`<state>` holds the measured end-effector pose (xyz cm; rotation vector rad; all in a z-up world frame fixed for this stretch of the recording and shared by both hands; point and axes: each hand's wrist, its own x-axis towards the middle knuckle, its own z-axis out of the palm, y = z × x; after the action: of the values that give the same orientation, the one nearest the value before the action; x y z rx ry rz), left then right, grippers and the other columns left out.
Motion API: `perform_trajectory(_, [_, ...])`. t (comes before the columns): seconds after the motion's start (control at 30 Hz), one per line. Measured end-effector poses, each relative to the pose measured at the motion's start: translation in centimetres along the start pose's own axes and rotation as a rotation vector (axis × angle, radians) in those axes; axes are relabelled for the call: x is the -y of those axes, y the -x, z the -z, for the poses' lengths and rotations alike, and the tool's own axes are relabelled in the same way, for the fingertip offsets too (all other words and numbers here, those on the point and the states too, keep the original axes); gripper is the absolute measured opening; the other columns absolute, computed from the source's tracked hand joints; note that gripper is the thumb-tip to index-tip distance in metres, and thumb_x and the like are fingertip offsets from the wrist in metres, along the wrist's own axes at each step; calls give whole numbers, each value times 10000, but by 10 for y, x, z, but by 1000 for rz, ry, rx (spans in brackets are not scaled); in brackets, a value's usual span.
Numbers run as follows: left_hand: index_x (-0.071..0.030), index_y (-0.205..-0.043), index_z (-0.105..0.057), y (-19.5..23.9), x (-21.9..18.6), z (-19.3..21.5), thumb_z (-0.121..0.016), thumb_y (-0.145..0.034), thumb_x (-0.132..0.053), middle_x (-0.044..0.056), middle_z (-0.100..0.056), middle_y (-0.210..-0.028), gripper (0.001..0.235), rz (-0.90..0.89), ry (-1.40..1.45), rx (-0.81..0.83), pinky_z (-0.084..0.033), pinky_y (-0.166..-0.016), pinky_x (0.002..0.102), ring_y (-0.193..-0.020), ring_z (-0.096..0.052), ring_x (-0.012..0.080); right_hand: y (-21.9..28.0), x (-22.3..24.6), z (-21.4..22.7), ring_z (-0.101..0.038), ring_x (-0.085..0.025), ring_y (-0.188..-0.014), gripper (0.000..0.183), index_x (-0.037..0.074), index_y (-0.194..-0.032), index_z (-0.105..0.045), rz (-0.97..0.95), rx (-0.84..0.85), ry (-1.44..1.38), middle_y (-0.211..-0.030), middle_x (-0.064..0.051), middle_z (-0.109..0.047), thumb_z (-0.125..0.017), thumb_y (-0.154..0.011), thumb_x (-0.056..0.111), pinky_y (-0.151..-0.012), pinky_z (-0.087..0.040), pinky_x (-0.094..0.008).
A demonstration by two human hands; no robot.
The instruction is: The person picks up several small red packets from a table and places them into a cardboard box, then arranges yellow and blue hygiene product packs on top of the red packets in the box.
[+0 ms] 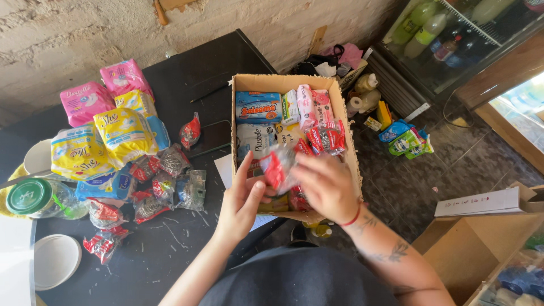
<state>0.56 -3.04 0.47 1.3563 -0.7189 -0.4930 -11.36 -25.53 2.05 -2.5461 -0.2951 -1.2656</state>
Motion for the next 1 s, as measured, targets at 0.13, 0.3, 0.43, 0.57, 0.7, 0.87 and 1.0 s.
perform_trajectory(0.13, [0,-1635,-594,-1,6,2,-660,-1114,-195,281,-881,-1177,560,13,-94,20,-764,-823,518,-996,-891,432,-69,-37,15,-801,-318,-1147,240,146,-1248,-853,-236,107,-90,-1216,-63,-847,-776,-1058,21,-1008,-581,-466])
perform_trajectory(0.3, [-90,-1396,-814,-2,15,-4,-835,-1032,-262,119,-904,-1063,404,46,-313,56,-768,-739,399,-931,-906,316,-60,-129,-36,-827,-450,-1099,319,127,-1379,-766,-497,417,-72,-1173,-189,-857,-808,-1070,58,-982,-657,-571])
perform_trajectory(0.43, [-111,-1314,-790,0,2,-6,-703,-1066,-263,35,-854,-1037,304,23,-417,79,-691,-765,329,-901,-862,174,-83,-136,-52,-478,-182,-500,320,282,-1449,-725,-802,799,31,-637,-21,-566,-599,-1170,188,-528,-342,-383])
perform_trajectory(0.57, [-103,-1307,-782,0,5,-6,-655,-1089,-251,83,-863,-1139,293,33,-449,90,-702,-758,361,-975,-863,251,-75,-150,-66,-669,-395,-867,386,224,-1480,-718,-681,997,121,-1011,-155,-738,-504,-1163,176,-769,-502,-586])
perform_trajectory(0.7, [-101,-1309,-789,0,2,-6,-593,-1129,-246,110,-866,-1157,303,3,-483,91,-626,-794,423,-986,-854,317,-82,-122,-69,-748,-163,-900,223,130,-1080,-811,-491,1172,405,-1502,-288,-604,-593,-1125,133,-594,-678,-437])
perform_trajectory(0.87, [-97,-1279,-787,1,5,-10,-660,-1097,-243,81,-855,-1118,266,11,-471,82,-674,-778,374,-965,-853,258,-44,-144,-91,-657,-304,-848,140,52,-1076,-750,-236,851,443,-1074,-119,-604,-676,-1039,-61,-972,-494,-581])
perform_trajectory(1.0, [-92,-1275,-784,1,8,-10,-674,-1080,-207,85,-854,-1092,251,-33,-500,80,-664,-768,390,-948,-850,265,-48,-137,-90,-764,-354,-1117,467,126,-1384,-774,-195,1000,381,-1175,-91,-816,-693,-965,-65,-1149,-558,-654])
